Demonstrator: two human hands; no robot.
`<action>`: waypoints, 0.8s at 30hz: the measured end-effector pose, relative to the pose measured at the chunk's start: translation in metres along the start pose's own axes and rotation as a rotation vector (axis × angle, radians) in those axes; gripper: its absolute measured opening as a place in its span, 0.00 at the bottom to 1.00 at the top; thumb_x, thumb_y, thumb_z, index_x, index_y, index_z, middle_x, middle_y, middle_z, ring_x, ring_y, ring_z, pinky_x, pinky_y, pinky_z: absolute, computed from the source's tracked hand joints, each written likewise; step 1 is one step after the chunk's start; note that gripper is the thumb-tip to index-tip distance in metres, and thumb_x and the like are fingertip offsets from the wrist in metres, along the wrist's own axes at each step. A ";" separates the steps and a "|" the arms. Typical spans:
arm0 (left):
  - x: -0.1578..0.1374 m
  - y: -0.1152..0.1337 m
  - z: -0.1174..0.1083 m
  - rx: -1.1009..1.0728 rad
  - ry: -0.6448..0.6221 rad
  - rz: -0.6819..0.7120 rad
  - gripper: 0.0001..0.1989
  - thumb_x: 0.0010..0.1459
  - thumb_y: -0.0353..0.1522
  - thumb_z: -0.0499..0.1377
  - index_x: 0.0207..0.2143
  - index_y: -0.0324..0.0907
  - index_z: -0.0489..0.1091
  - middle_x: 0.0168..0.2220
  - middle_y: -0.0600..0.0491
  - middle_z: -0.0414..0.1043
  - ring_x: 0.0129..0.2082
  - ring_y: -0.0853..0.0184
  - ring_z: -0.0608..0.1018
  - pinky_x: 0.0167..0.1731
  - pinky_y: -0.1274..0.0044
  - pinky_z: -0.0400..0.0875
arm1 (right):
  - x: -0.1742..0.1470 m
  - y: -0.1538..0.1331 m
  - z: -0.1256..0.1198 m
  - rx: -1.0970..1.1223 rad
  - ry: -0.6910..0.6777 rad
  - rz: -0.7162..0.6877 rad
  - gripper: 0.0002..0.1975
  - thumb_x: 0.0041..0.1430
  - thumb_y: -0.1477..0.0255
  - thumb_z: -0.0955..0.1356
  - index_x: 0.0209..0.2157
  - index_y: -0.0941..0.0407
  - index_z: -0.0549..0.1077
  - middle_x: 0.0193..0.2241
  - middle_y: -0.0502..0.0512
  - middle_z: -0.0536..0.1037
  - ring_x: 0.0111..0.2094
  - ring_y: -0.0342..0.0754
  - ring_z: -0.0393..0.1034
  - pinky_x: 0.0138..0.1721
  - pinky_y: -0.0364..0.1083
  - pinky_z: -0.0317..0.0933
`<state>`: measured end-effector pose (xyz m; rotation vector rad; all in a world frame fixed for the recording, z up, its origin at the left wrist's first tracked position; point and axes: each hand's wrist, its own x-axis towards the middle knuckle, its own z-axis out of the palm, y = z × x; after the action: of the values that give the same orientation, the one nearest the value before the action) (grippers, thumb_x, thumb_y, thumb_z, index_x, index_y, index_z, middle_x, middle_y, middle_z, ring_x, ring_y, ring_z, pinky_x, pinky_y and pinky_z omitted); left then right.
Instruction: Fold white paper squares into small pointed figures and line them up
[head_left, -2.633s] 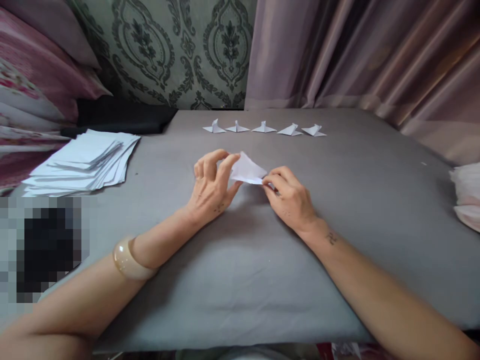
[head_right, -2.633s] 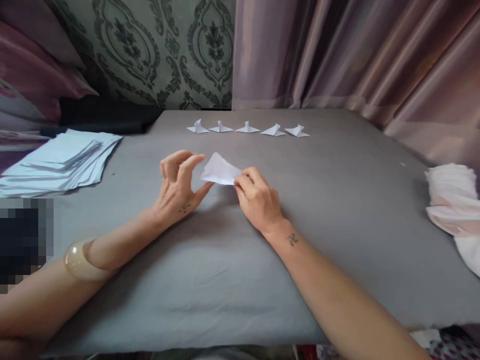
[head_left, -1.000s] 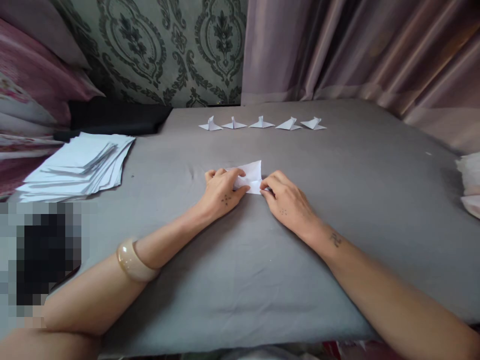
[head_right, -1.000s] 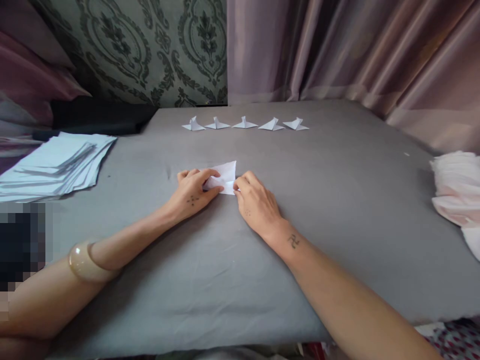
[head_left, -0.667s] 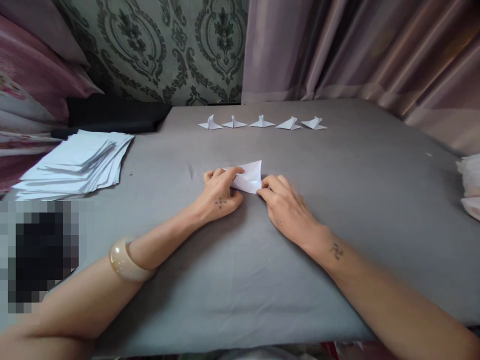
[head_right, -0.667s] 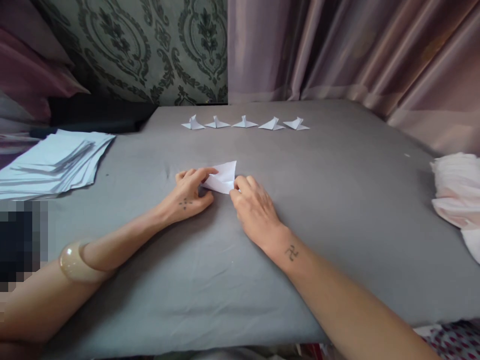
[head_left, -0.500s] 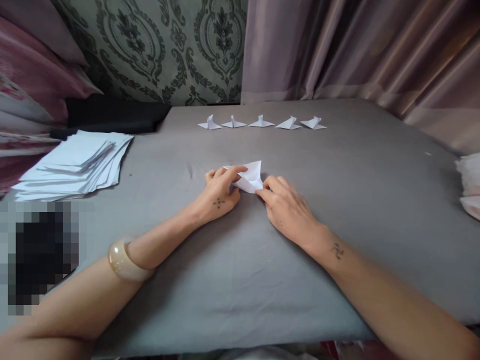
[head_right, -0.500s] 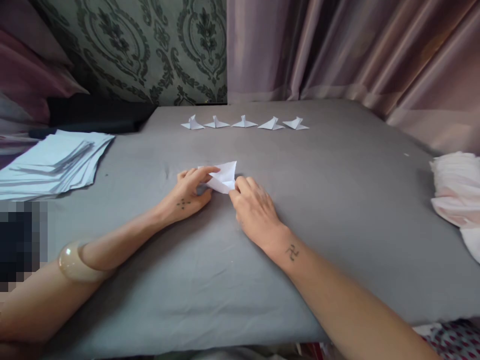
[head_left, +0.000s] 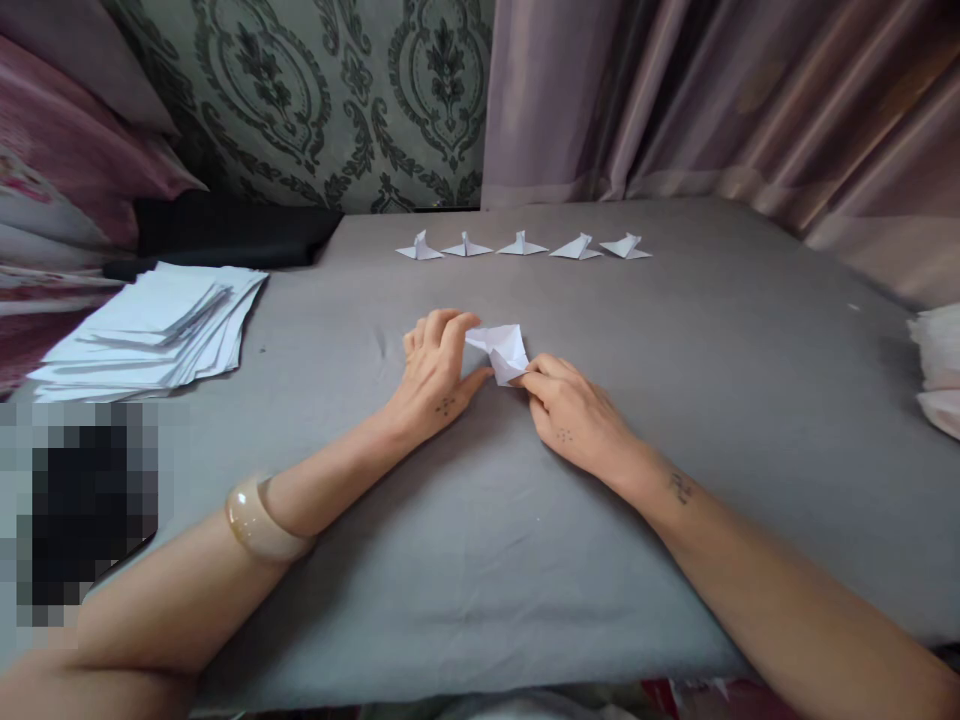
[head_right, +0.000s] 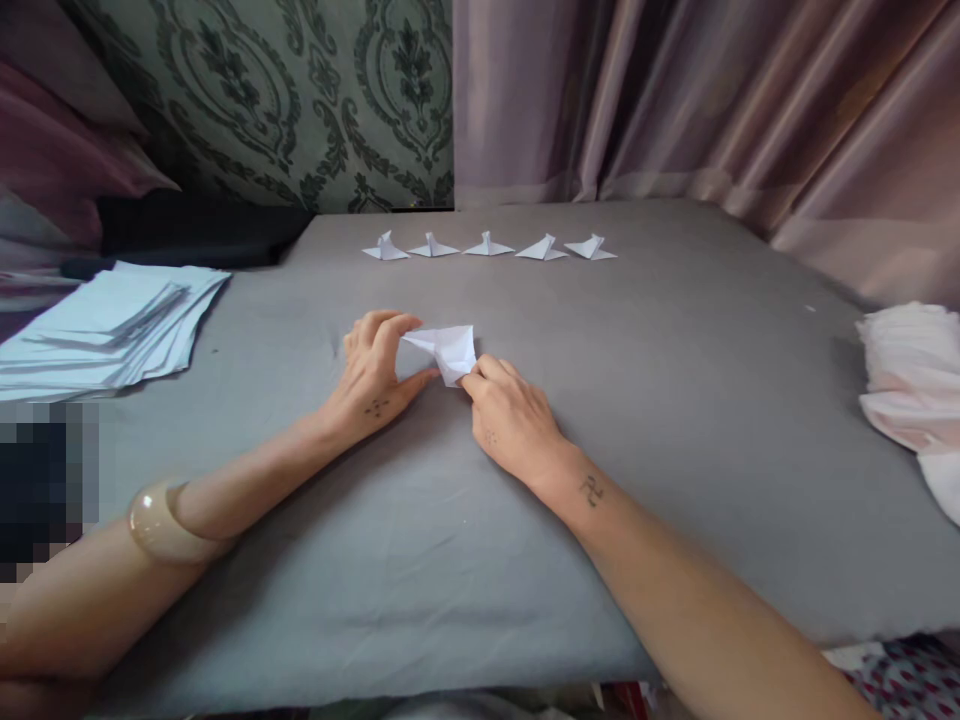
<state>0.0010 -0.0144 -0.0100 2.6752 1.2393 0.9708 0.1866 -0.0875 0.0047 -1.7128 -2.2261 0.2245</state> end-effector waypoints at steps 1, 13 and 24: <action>-0.001 -0.001 0.001 0.000 -0.010 0.012 0.20 0.58 0.36 0.58 0.51 0.43 0.59 0.48 0.45 0.63 0.46 0.58 0.66 0.45 0.66 0.58 | 0.001 0.001 0.000 0.033 -0.001 0.009 0.17 0.59 0.82 0.59 0.40 0.53 0.75 0.38 0.56 0.73 0.39 0.48 0.67 0.33 0.44 0.58; -0.005 0.015 -0.005 0.198 0.046 0.216 0.07 0.64 0.35 0.52 0.38 0.45 0.69 0.45 0.47 0.67 0.45 0.59 0.64 0.45 0.66 0.53 | 0.008 0.011 0.001 0.393 -0.005 0.144 0.15 0.55 0.77 0.64 0.38 0.51 0.79 0.39 0.52 0.77 0.33 0.43 0.70 0.36 0.44 0.62; -0.003 0.005 0.000 0.045 -0.214 0.417 0.15 0.67 0.29 0.46 0.44 0.42 0.72 0.42 0.50 0.76 0.41 0.66 0.73 0.46 0.68 0.54 | 0.013 0.009 -0.008 0.424 -0.031 0.287 0.13 0.54 0.65 0.64 0.20 0.56 0.71 0.26 0.50 0.73 0.27 0.43 0.64 0.30 0.43 0.57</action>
<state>0.0032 -0.0196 -0.0100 3.0417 0.6857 0.6628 0.1943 -0.0731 0.0118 -1.7782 -1.7755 0.7356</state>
